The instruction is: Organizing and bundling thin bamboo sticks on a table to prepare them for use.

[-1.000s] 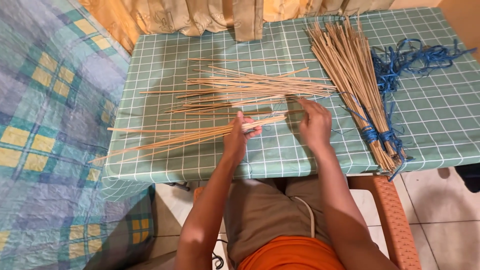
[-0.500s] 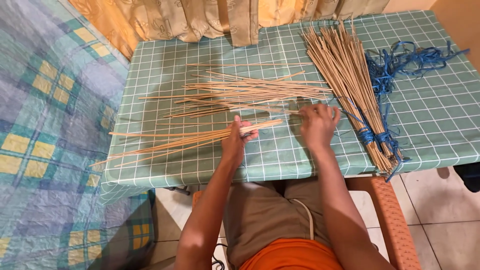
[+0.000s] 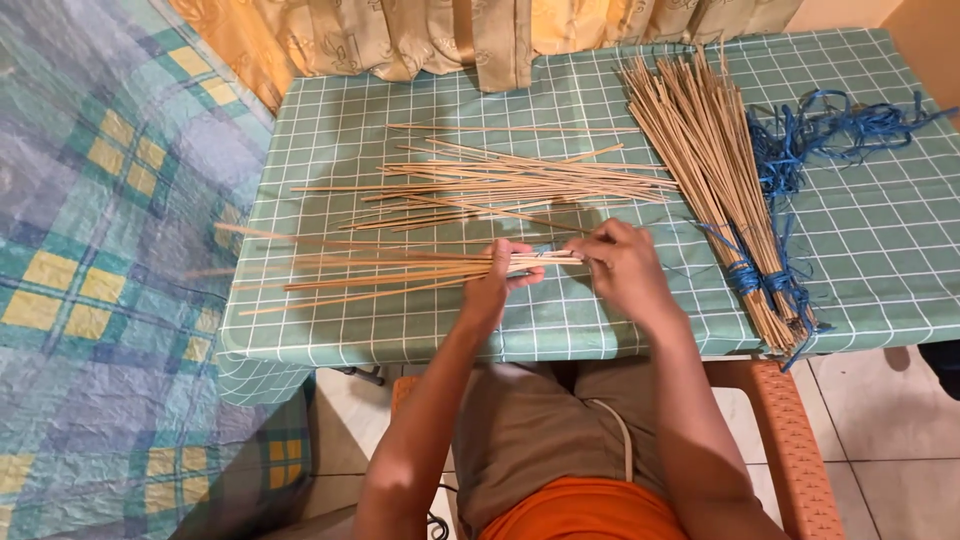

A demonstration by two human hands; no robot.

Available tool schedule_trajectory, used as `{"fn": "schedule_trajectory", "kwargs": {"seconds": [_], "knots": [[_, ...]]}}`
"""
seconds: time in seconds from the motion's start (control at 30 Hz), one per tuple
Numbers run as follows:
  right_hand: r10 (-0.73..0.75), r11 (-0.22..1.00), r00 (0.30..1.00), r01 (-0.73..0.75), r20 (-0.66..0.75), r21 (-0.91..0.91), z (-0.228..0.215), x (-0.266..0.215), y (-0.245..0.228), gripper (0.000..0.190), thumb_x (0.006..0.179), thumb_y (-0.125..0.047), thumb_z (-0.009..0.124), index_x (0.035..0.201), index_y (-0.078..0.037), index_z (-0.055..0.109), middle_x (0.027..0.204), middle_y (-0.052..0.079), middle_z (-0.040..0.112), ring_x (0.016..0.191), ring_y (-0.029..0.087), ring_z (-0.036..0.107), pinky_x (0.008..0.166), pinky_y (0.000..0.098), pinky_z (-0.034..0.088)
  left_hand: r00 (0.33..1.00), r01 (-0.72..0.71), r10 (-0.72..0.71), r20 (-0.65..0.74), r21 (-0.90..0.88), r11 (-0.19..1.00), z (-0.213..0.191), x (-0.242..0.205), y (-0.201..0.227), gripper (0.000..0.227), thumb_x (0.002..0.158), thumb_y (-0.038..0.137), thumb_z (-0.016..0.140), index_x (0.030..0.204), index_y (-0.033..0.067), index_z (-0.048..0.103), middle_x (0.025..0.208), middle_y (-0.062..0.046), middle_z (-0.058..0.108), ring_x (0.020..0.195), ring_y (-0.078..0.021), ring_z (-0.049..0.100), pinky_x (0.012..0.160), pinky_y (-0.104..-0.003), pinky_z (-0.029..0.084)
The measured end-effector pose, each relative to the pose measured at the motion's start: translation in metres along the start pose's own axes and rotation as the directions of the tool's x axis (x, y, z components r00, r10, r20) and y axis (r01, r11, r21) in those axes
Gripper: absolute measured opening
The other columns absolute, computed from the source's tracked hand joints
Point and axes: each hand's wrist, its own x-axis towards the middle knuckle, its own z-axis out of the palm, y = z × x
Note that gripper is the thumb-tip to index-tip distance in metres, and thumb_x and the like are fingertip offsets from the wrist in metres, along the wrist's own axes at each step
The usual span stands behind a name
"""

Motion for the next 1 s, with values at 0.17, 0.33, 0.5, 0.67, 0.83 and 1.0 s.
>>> {"fn": "schedule_trajectory", "kwargs": {"seconds": [0.17, 0.33, 0.5, 0.67, 0.83, 1.0], "knots": [[0.039, 0.995, 0.998, -0.043, 0.040, 0.094, -0.015, -0.002, 0.014, 0.020, 0.092, -0.003, 0.070, 0.100, -0.016, 0.083, 0.087, 0.010, 0.065, 0.085, 0.039, 0.068, 0.081, 0.0453, 0.051, 1.000, -0.008, 0.009, -0.026, 0.030, 1.000, 0.009, -0.013, 0.036, 0.052, 0.104, 0.043, 0.055, 0.138, 0.0043, 0.062, 0.098, -0.018, 0.070, 0.081, -0.0277, 0.077, 0.079, -0.043, 0.069], [0.147, 0.983, 0.989, -0.143, -0.027, 0.112, -0.035, -0.009, 0.029, 0.019, 0.097, -0.008, 0.072, 0.106, -0.019, 0.083, 0.087, 0.006, 0.066, 0.086, 0.032, 0.071, 0.083, 0.0386, 0.053, 0.997, -0.008, 0.007, -0.070, -0.007, 1.000, 0.011, -0.009, 0.042, 0.050, 0.105, 0.040, 0.053, 0.144, 0.0096, 0.057, 0.095, -0.016, 0.071, 0.080, -0.0248, 0.077, 0.079, -0.039, 0.069], [0.155, 0.972, 0.988, -0.148, -0.026, 0.181, -0.029, -0.008, 0.021, 0.021, 0.095, -0.003, 0.071, 0.102, -0.018, 0.084, 0.086, 0.009, 0.065, 0.076, 0.031, 0.070, 0.075, 0.0371, 0.054, 1.000, 0.017, -0.017, 0.006, -0.007, 1.000, 0.012, -0.008, 0.023, 0.049, 0.104, 0.039, 0.057, 0.136, 0.0026, 0.062, 0.093, -0.022, 0.072, 0.080, -0.0303, 0.077, 0.075, -0.044, 0.069], [0.268, 0.953, 0.951, -0.238, -0.152, 0.189, -0.034, -0.007, 0.040, 0.018, 0.102, -0.005, 0.065, 0.114, -0.013, 0.077, 0.083, 0.008, 0.071, 0.067, 0.025, 0.070, 0.066, 0.0346, 0.051, 0.996, 0.000, 0.001, -0.087, 0.005, 1.000, -0.001, -0.001, 0.027, 0.043, 0.104, 0.036, 0.057, 0.125, -0.0001, 0.067, 0.093, -0.024, 0.071, 0.078, -0.0330, 0.077, 0.074, -0.046, 0.069], [0.325, 0.942, 0.869, -0.333, -0.373, 0.044, -0.016, 0.011, 0.075, 0.028, 0.104, 0.003, 0.060, 0.128, 0.004, 0.073, 0.100, 0.031, 0.072, 0.093, 0.049, 0.069, 0.071, 0.0500, 0.055, 0.974, 0.000, -0.026, -0.227, -0.115, 0.993, -0.028, 0.022, 0.015, 0.045, 0.103, 0.043, 0.057, 0.113, 0.0019, 0.070, 0.091, -0.019, 0.073, 0.074, -0.0293, 0.077, 0.069, -0.038, 0.070], [0.463, 0.886, 0.885, -0.463, 0.049, -0.003, 0.040, 0.073, 0.057, 0.053, 0.081, 0.002, 0.060, 0.132, -0.004, 0.071, 0.111, 0.024, 0.075, 0.107, 0.046, 0.069, 0.097, 0.0536, 0.053, 0.935, 0.044, -0.107, -0.339, -0.187, 0.981, -0.029, 0.027, 0.014, 0.046, 0.102, 0.047, 0.058, 0.107, 0.0023, 0.068, 0.089, -0.018, 0.071, 0.070, -0.0328, 0.076, 0.066, -0.039, 0.070]]}}
